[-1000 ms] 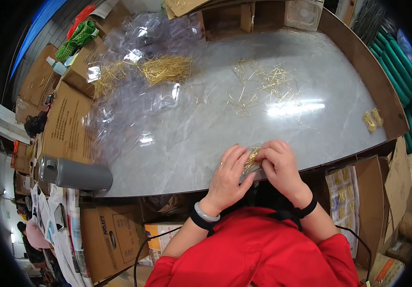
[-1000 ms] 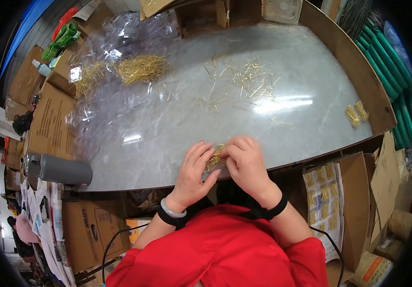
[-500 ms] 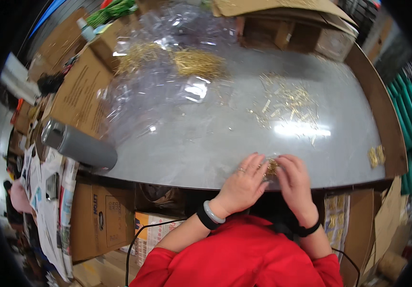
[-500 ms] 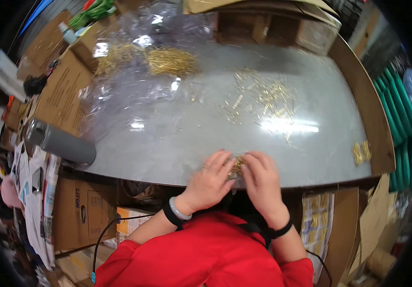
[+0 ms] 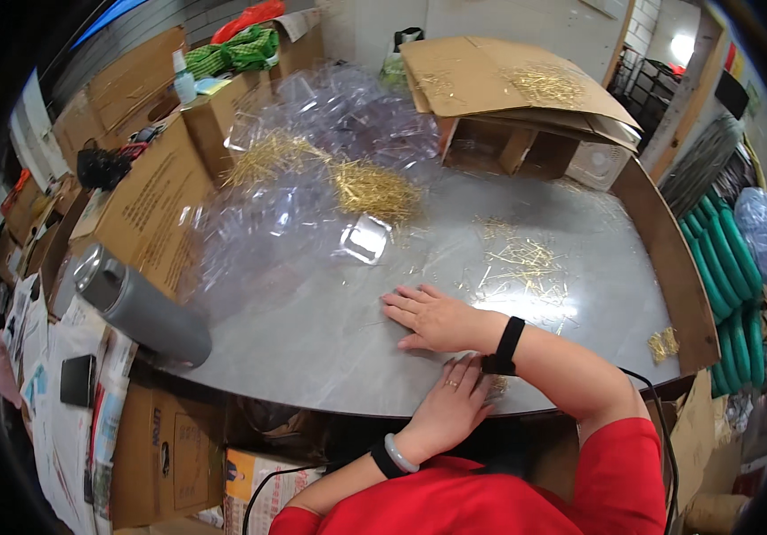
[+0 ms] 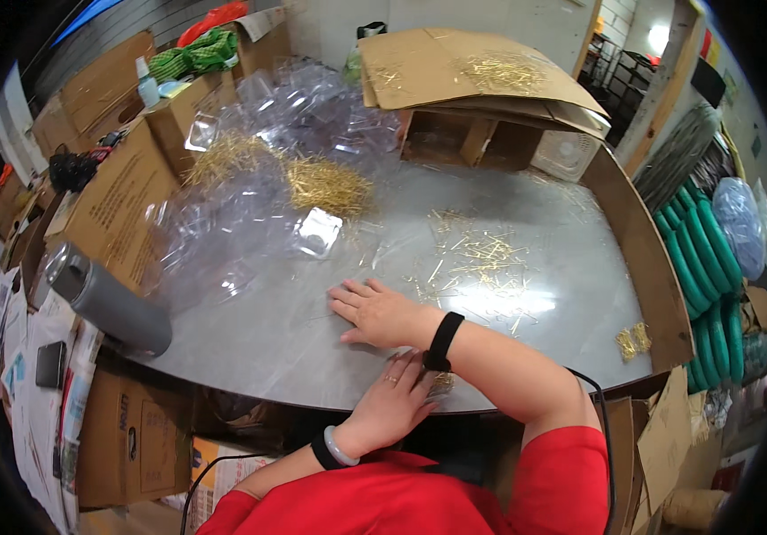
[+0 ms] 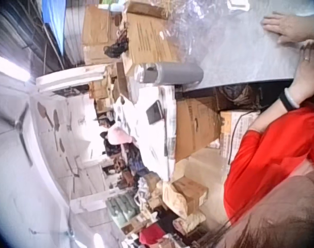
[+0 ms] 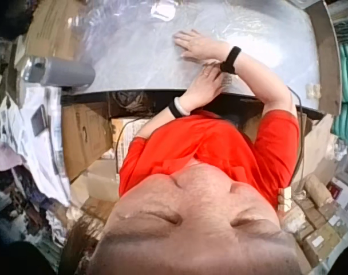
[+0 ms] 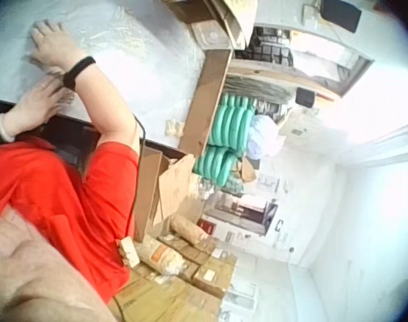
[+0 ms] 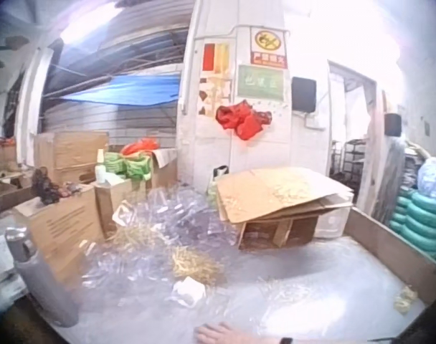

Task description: Picking up thin gold metal pins and placing them into small plastic bags.

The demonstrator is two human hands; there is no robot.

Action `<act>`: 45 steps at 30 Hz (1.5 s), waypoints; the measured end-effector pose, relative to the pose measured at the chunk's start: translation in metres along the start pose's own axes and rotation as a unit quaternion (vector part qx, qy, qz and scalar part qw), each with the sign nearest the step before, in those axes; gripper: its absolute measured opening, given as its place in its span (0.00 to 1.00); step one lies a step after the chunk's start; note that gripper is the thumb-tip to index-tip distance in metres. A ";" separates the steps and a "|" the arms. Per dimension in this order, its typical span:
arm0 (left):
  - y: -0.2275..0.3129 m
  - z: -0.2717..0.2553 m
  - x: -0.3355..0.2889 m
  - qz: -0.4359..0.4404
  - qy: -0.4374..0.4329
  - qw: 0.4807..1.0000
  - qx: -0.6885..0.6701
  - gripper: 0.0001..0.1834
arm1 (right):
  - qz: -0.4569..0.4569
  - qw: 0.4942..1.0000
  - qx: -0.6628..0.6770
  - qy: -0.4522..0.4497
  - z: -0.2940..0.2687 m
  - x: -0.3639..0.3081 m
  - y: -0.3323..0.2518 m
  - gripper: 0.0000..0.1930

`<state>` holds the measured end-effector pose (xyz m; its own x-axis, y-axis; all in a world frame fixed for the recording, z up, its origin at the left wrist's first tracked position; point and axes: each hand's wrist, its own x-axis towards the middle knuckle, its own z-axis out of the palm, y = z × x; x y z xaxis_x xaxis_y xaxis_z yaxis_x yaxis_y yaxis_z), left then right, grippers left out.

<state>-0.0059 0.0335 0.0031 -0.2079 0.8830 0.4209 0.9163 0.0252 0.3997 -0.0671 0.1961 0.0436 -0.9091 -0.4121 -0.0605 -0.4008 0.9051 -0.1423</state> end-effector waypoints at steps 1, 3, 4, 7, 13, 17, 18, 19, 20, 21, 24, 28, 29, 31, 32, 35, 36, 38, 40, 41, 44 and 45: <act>0.000 -0.003 0.001 0.007 0.008 1.000 0.004 0.32 | 0.011 0.999 0.005 -0.032 -0.002 -0.003 0.009 0.37; -0.002 -0.005 0.001 0.008 0.012 1.000 -0.007 0.33 | 0.052 0.997 -0.029 -0.045 -0.010 -0.024 0.026 0.38; -0.003 -0.005 0.001 0.003 0.016 1.000 -0.012 0.33 | 0.086 0.993 -0.062 -0.056 -0.014 -0.040 0.036 0.38; -0.001 -0.009 0.002 0.011 0.033 0.999 -0.030 0.34 | 0.177 0.975 -0.116 -0.065 -0.017 -0.099 0.069 0.38; -0.003 -0.002 -0.001 0.019 0.035 0.999 0.005 0.31 | 0.310 0.948 -0.015 -0.065 0.002 -0.183 0.070 0.38; -0.002 -0.001 0.000 0.003 0.036 0.999 -0.008 0.33 | 0.273 0.961 0.017 -0.029 0.017 -0.201 0.036 0.37; -0.002 -0.001 0.000 0.002 0.030 1.000 -0.009 0.33 | 0.250 0.968 0.032 -0.022 0.017 -0.202 0.026 0.36; -0.004 -0.002 -0.002 -0.012 0.030 0.999 -0.003 0.34 | 0.243 0.968 0.057 -0.007 0.015 -0.204 0.017 0.35; -0.005 -0.004 -0.004 -0.026 0.030 0.999 0.004 0.35 | 0.244 0.968 0.065 -0.006 0.017 -0.209 0.008 0.35; -0.008 -0.010 -0.008 -0.044 0.010 0.999 0.024 0.37 | 0.270 0.959 0.080 0.039 0.019 -0.214 0.000 0.36; -0.025 -0.031 -0.017 -0.089 -0.009 0.993 0.080 0.38 | 0.347 0.928 0.084 0.103 0.030 -0.227 -0.027 0.36; -0.044 -0.050 -0.020 -0.123 -0.026 0.987 0.102 0.36 | 0.429 0.892 0.001 0.144 0.034 -0.202 -0.053 0.37; -0.047 -0.052 -0.020 -0.125 -0.024 0.988 0.093 0.38 | 0.424 0.893 0.010 0.149 0.036 -0.192 -0.055 0.37; -0.045 -0.057 -0.022 -0.128 -0.028 0.987 0.090 0.40 | 0.385 0.906 -0.015 0.175 0.042 -0.176 -0.054 0.34; -0.038 -0.059 -0.021 -0.141 -0.009 0.986 0.085 0.41 | 0.382 0.907 -0.007 0.179 0.047 -0.173 -0.053 0.34; -0.025 -0.064 -0.026 -0.147 0.070 0.984 0.071 0.39 | 0.294 0.928 0.049 0.223 0.057 -0.169 -0.047 0.29; -0.020 -0.063 -0.032 -0.142 0.133 0.979 0.055 0.36 | 0.323 0.908 0.054 0.260 0.059 -0.168 -0.045 0.26; -0.010 -0.056 -0.049 -0.137 0.141 0.979 0.055 0.30 | 0.355 0.885 0.060 0.296 0.058 -0.167 -0.049 0.23; -0.003 -0.051 -0.052 -0.133 0.150 0.978 0.054 0.24 | 0.298 0.914 0.024 0.276 0.044 -0.161 -0.068 0.20; 0.001 -0.046 -0.049 -0.104 0.136 0.985 0.010 0.20 | 0.298 0.914 0.026 0.275 0.045 -0.162 -0.066 0.20; 0.006 -0.036 -0.037 -0.078 0.106 0.991 -0.037 0.16 | 0.303 0.895 0.074 0.318 0.049 -0.160 -0.059 0.20; 0.004 -0.033 -0.031 -0.069 0.094 0.993 -0.032 0.16 | 0.306 0.899 0.070 0.305 0.050 -0.159 -0.060 0.20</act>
<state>-0.0071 -0.0097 0.0188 -0.3953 0.7702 0.5005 0.8527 0.1052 0.5117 0.1073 0.2023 0.0128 -0.8648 0.3312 0.3775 0.1744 0.9030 -0.3927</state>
